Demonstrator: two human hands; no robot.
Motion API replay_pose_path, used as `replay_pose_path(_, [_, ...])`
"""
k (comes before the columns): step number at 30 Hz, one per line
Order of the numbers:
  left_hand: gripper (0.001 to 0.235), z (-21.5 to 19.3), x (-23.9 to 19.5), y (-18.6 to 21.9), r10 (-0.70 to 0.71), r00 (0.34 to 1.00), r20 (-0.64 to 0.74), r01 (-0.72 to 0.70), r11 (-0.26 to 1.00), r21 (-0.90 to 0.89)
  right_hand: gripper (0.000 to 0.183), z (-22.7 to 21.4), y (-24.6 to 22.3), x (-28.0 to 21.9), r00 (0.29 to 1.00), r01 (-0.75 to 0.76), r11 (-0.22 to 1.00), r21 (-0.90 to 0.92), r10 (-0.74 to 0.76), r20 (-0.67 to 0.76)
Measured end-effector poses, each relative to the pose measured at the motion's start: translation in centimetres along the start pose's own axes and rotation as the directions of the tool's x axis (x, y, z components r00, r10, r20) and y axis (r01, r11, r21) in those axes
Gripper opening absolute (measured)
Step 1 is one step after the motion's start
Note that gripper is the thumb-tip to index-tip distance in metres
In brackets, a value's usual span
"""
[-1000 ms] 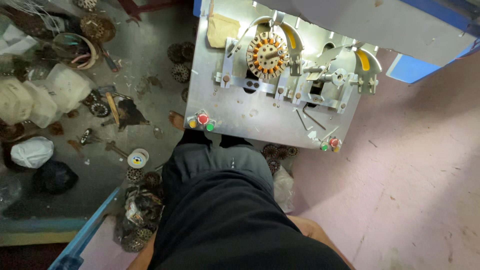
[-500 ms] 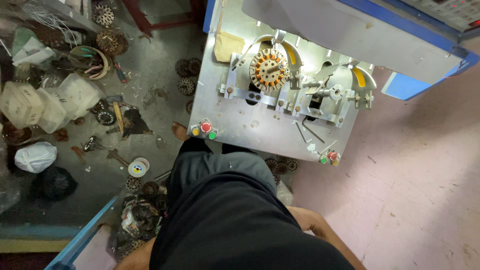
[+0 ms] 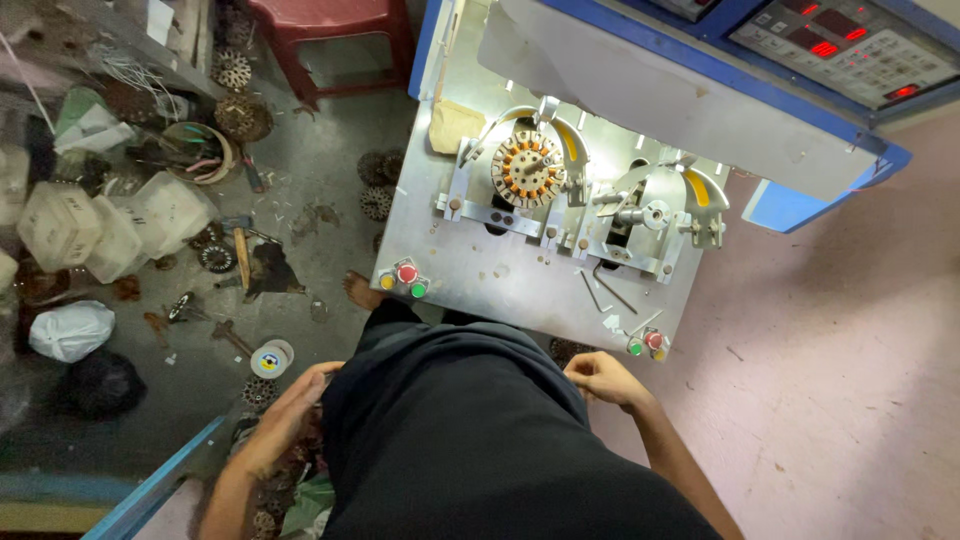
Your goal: The person assembles a fan motor by placing a coil onto a machine, securing it, and connecting wires.
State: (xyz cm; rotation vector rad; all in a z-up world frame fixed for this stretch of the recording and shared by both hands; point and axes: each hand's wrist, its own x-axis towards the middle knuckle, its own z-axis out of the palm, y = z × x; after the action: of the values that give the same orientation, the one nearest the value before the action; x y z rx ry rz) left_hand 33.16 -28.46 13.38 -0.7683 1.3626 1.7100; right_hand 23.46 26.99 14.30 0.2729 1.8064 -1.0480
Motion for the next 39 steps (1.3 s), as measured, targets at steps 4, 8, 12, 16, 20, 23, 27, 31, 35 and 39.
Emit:
replay_pose_path(4, [0.039, 4.7, 2.4, 4.7, 0.560, 0.814, 0.158, -0.467, 0.466, 0.751, 0.052, -1.0, -7.9, -0.1, 0.773, 0.198, 0.966, -0.167, -0.259, -0.579])
replay_pose_path(8, [0.031, 7.4, 6.6, 10.5, 0.354, 0.930, -0.098, -0.037, 0.355, 0.934, 0.066, -2.6, -16.9, -0.1, 0.326, 0.445, 0.765, -0.466, -0.623, -0.711])
replay_pose_path(12, [0.041, 11.5, 10.9, 15.9, 0.513, 0.854, 0.088, -0.258, 0.269, 0.928, 0.041, -5.9, -24.4, 1.9, 0.649, 0.177, 0.820, -0.544, -0.513, -0.562])
replay_pose_path(16, [0.030, 16.1, 13.8, 19.8, 0.560, 0.783, 0.270, -0.497, 0.303, 0.813, 0.048, -6.3, -29.4, 5.6, 0.577, 0.220, 0.711, -0.668, -0.647, -0.499])
replay_pose_path(20, [0.025, 19.0, 15.7, 20.0, 0.629, 0.659, 0.413, -0.667, 0.234, 0.708, 0.030, -6.5, -30.3, 9.7, 0.624, 0.232, 0.611, -0.757, -0.691, -0.366])
replay_pose_path(23, [0.026, 18.3, 16.2, 20.3, 0.529, 0.664, 0.528, -0.718, 0.255, 0.647, 0.031, -7.1, -29.9, 11.3, 0.616, 0.283, 0.551, -0.785, -0.732, -0.291])
replay_pose_path(27, [0.025, 16.2, 16.7, 21.3, 0.520, 0.659, 0.544, -0.730, 0.268, 0.629, 0.030, -7.2, -29.3, 11.8, 0.587, 0.262, 0.534, -0.803, -0.749, -0.307])
replay_pose_path(31, [0.028, 14.4, 17.7, 23.5, 0.551, 0.650, 0.523, -0.731, 0.265, 0.629, 0.029, -6.6, -29.8, 11.7, 0.548, 0.193, 0.537, -0.821, -0.753, -0.364])
replay_pose_path(35, [0.036, 14.0, 19.3, 25.9, 0.484, 0.744, 0.460, -0.643, 0.333, 0.690, 0.028, -6.0, -31.0, 11.1, 0.553, 0.107, 0.529, -0.842, -0.735, -0.392])
replay_pose_path(39, [0.050, 14.7, 20.4, 27.3, 0.563, 0.702, 0.435, -0.684, 0.365, 0.632, 0.024, -6.3, -33.5, 9.5, 0.602, 0.084, 0.614, -0.785, -0.659, -0.450])
